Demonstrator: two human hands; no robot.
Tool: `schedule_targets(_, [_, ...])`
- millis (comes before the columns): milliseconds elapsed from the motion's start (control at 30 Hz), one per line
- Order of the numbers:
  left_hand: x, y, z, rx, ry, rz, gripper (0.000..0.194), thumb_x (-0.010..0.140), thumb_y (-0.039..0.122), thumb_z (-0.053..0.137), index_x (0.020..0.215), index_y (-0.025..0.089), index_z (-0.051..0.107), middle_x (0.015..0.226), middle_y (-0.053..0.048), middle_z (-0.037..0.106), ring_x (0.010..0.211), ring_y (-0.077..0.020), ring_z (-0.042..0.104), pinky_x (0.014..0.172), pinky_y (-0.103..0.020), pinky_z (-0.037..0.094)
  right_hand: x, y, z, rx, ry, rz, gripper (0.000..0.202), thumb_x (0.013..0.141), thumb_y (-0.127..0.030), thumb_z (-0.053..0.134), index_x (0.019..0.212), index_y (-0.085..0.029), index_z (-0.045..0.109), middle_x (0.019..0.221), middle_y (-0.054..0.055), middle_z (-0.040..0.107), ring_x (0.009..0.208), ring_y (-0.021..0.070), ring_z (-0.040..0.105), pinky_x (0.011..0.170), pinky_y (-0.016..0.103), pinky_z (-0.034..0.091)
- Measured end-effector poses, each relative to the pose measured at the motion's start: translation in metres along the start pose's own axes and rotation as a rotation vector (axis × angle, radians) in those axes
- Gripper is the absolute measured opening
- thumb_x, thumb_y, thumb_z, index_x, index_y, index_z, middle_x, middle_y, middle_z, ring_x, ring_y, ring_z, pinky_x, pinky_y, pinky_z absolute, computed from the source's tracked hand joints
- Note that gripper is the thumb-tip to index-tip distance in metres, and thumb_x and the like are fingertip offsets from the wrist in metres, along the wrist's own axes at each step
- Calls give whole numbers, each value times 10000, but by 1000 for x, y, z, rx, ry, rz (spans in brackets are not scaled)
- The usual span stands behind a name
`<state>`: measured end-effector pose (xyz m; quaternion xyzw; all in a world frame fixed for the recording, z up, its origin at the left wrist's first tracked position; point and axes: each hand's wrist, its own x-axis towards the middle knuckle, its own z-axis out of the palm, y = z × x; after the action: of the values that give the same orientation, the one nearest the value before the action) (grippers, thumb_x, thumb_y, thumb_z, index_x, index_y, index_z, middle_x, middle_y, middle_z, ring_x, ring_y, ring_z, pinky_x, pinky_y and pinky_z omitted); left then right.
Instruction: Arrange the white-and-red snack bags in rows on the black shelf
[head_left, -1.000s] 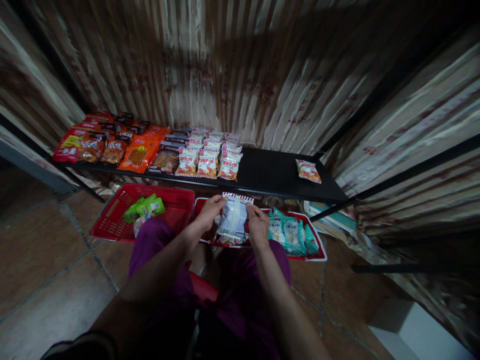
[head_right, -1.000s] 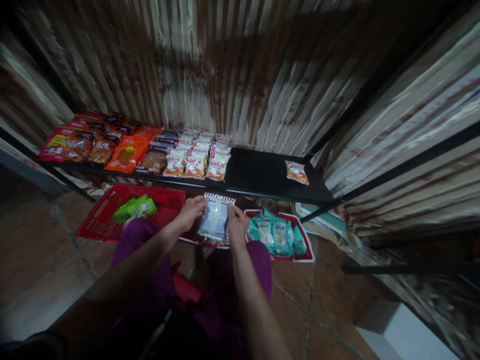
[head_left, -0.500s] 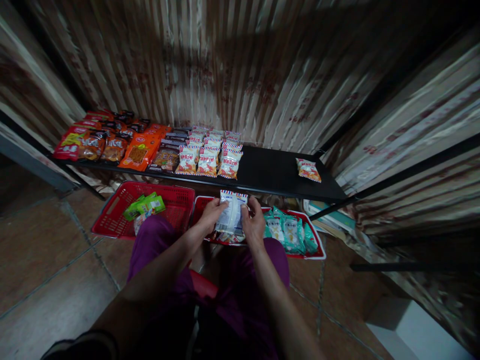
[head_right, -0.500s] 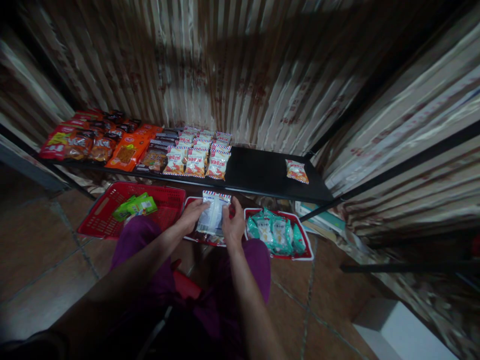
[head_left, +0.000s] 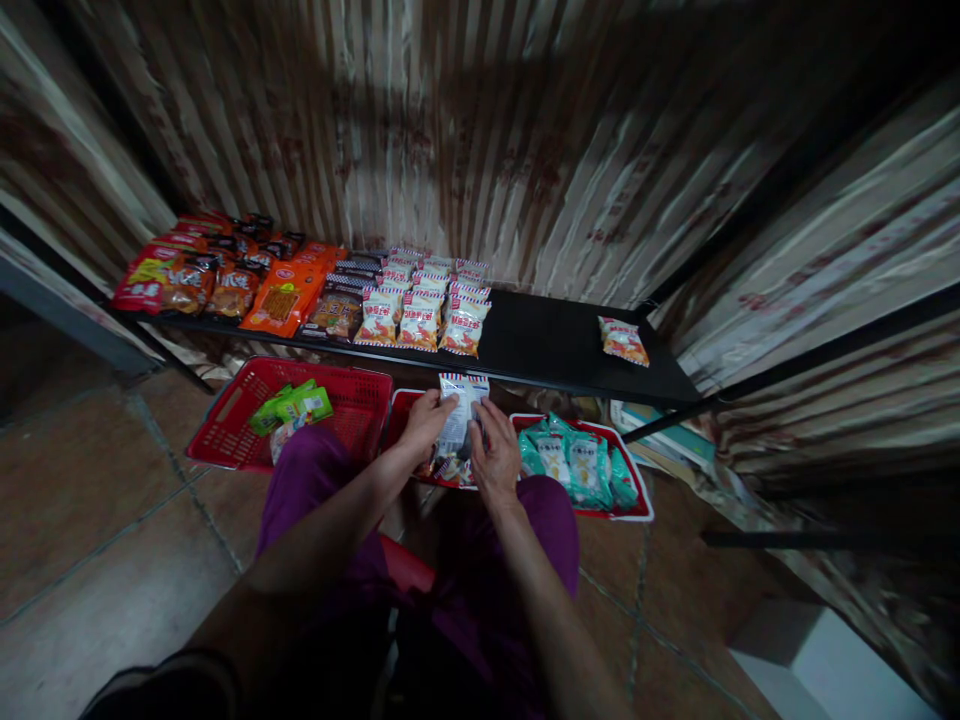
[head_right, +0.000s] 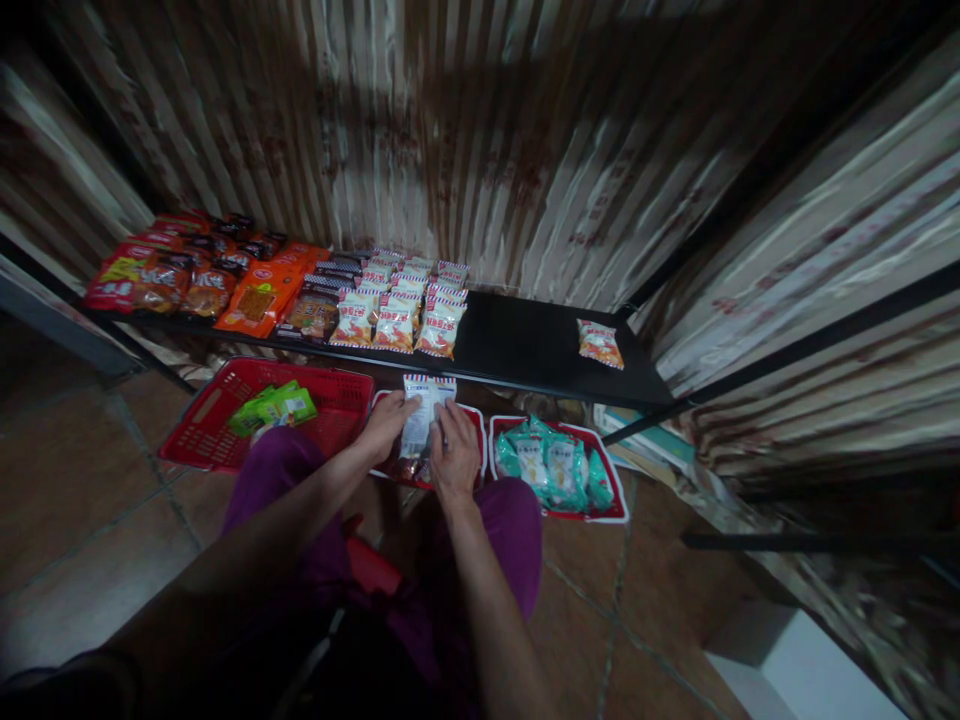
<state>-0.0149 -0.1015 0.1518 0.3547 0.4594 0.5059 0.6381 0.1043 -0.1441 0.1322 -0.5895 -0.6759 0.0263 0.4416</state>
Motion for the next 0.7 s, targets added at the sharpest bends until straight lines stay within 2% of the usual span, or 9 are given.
schedule_targets(133, [-2,4,-2,103,18,-1,264,739,423,612,807,168,599,730,-29,650,640,-130,579,586,-224,448,-3,-3,-2,32,-87,32,427,901,-365,412,1268,-176,518,1344,118,504,1257,233,439,1039,450,357])
schedule_targets(233, [-5,8,-3,185,62,13,262,780,429,553,826,181,622,825,-40,666,739,-135,589,632,-218,455,-4,-7,-4,104,-143,129,516,878,-424,438,1316,-154,460,1361,139,479,1278,264,411,1056,480,323])
schedule_targets(433, [-9,10,-2,132,-18,23,321,818,441,489,855,174,664,990,-88,668,888,-184,611,724,-280,491,-6,-9,-3,559,-279,471,601,790,-447,575,1329,-225,430,1219,76,607,1066,234,588,936,405,454])
schedule_targets(567, [-10,9,-1,55,-7,3,314,806,429,529,798,146,664,963,-123,675,855,-201,625,718,-309,502,-11,-2,3,926,-175,710,584,690,-356,683,1235,-226,522,1104,38,668,960,209,628,867,359,490])
schedule_targets(700, [-9,10,-1,21,13,42,261,790,386,568,770,140,652,863,-107,678,756,-174,626,689,-292,498,-13,1,5,1197,-98,848,483,663,-259,672,1136,-221,581,961,14,708,811,175,657,772,327,518])
